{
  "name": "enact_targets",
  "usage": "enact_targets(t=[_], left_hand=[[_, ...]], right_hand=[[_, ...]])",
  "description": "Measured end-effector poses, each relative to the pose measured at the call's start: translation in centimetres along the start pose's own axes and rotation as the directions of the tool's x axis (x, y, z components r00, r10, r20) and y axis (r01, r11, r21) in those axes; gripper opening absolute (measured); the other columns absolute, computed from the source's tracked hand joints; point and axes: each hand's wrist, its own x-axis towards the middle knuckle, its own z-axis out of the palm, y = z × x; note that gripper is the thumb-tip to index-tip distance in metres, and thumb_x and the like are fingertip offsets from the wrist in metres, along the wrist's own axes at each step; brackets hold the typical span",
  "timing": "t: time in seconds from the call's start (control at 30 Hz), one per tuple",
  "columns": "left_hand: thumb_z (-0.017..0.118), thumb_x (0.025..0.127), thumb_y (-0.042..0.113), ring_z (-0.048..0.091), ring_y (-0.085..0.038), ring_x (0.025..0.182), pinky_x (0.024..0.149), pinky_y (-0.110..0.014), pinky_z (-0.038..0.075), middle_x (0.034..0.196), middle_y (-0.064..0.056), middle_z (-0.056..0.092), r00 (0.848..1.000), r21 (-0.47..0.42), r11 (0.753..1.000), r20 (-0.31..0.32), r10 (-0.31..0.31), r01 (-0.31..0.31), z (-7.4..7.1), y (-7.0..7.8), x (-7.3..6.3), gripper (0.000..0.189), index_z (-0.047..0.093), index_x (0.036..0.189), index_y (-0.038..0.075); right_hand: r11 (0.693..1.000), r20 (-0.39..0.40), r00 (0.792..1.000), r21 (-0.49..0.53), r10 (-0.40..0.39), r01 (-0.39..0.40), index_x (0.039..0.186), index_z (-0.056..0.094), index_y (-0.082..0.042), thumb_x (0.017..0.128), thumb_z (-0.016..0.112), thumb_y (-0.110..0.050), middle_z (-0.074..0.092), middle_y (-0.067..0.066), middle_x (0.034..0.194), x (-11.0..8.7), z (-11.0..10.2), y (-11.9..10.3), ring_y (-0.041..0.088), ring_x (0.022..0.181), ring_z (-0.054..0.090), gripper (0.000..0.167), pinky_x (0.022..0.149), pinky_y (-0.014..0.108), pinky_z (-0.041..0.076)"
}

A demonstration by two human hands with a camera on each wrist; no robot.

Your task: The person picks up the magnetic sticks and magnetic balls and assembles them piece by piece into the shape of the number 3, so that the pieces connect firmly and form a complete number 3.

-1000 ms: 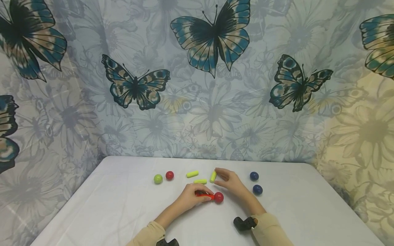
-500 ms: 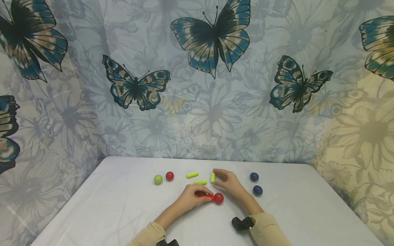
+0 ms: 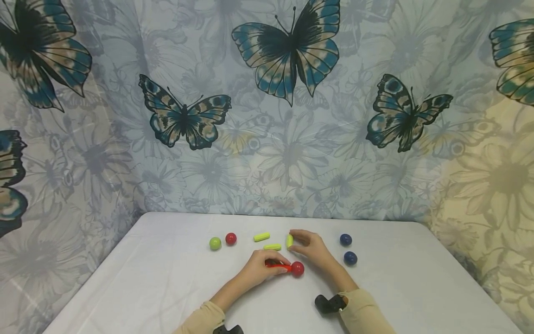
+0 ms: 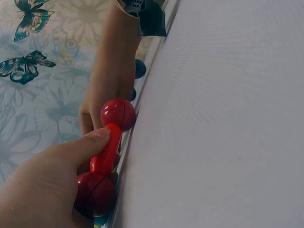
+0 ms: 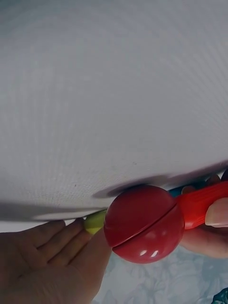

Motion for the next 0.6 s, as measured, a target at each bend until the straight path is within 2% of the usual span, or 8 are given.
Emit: enact_targets(t=[0.43,0.6], left_hand=[[0.077,0.083,0.021,0.06,0.0,0.082,0.075,-0.017,0.051,0.095,0.004,0.076,1.0,-0.014,1.0,0.004,-0.018,0.018,-0.1,0.3,0.0,0.017,0.076,0.1,0.022],[0.077,0.084,0.021,0.061,0.0,0.083,0.076,-0.017,0.051,0.094,0.004,0.076,1.0,-0.018,1.0,0.004,-0.018,0.018,-0.1,0.4,0.0,0.016,0.077,0.1,0.022]], right_hand=[[0.998,0.022,0.998,0.0,0.056,-0.056,0.127,0.063,-0.005,0.082,0.077,-0.015,0.065,0.014,0.129,-1.8,-1.2,-0.8,0.032,0.125,0.058,0.048,0.107,0.044,0.046],[0.999,0.04,0.998,0.018,0.046,-0.047,0.128,0.062,-0.005,0.083,0.077,-0.017,0.065,0.014,0.13,-2.6,-1.5,-0.9,0.032,0.127,0.057,0.049,0.108,0.043,0.045]])
